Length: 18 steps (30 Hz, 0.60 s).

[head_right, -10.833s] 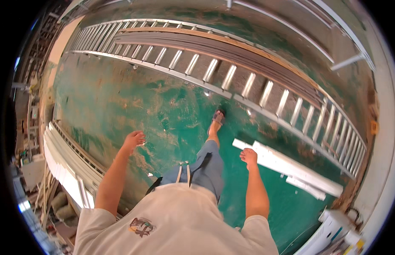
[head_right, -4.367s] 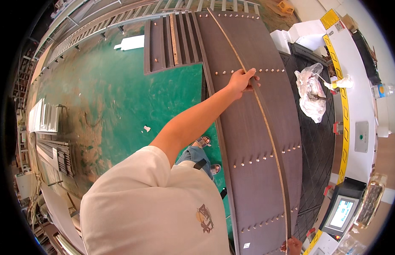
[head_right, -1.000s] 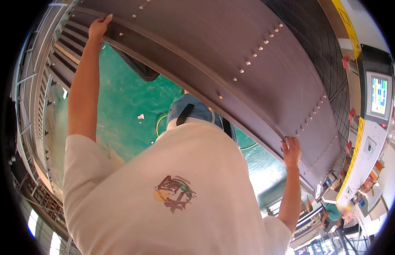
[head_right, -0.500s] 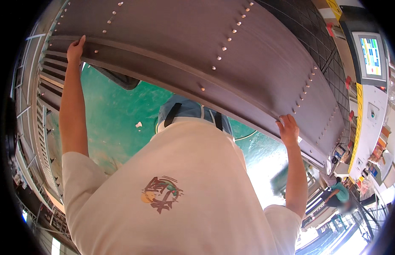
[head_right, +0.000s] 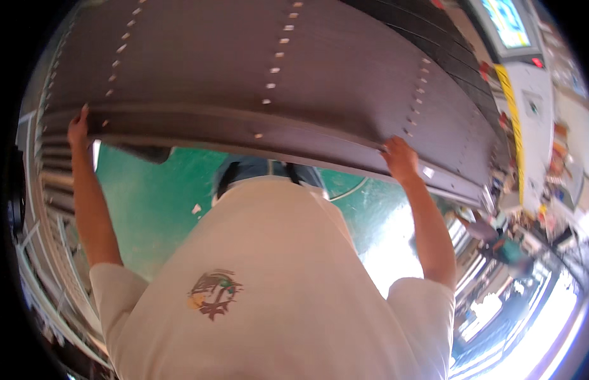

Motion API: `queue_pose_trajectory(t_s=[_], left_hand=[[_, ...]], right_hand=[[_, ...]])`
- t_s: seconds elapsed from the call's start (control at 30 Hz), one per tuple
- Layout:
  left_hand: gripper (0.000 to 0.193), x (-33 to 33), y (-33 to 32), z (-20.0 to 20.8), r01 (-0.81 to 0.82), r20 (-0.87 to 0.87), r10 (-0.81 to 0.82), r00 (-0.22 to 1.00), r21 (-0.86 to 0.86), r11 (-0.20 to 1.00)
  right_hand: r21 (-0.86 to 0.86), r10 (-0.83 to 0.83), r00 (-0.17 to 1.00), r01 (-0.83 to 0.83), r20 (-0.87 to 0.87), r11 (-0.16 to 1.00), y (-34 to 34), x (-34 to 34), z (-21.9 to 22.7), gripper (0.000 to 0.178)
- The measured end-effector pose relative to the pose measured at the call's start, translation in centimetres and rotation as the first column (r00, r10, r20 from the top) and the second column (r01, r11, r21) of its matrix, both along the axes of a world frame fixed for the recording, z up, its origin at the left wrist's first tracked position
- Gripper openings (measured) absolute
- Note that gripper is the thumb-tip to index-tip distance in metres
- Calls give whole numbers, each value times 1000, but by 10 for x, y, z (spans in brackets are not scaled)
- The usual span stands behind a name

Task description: The person repeatedly picks up long, thin wooden strips from a metal rack and places them into slots on a large, curved wooden board. The person aligns the strips with existing pegs on the board and adjusts them by hand. The task involves repetitive handling of multiple wooden strips in a workshop setting.

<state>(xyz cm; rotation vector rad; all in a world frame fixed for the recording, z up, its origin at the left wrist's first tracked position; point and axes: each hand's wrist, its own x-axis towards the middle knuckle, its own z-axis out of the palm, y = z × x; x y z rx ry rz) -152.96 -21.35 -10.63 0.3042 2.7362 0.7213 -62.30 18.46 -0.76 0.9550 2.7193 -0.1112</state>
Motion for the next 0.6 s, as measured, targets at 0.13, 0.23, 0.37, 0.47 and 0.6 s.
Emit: queue_pose_trajectory(t_s=[0.13,0.23,0.37,0.47,0.6], left_hand=[[82,-8,-4,-17,12,-105,-11,994,11,1000],[82,-4,7,-16,22,-109,-25,994,-22,1000],[74,5,23,-17,38,85,-51,995,148,988],[71,-6,0,-12,14,186,-59,981,233,972],[73,9,16,-10,66,122,-85,989,157,985]], right_hand=[[3,-194,980,194,48,981,-20,-13,0,33],[85,-254,948,274,-192,958,-49,-20,-2,39],[60,-441,795,508,-417,859,-93,-24,3,41],[-20,-568,569,695,-595,718,-96,-19,-10,34],[-315,-777,87,881,-624,352,-98,4,-15,24]])
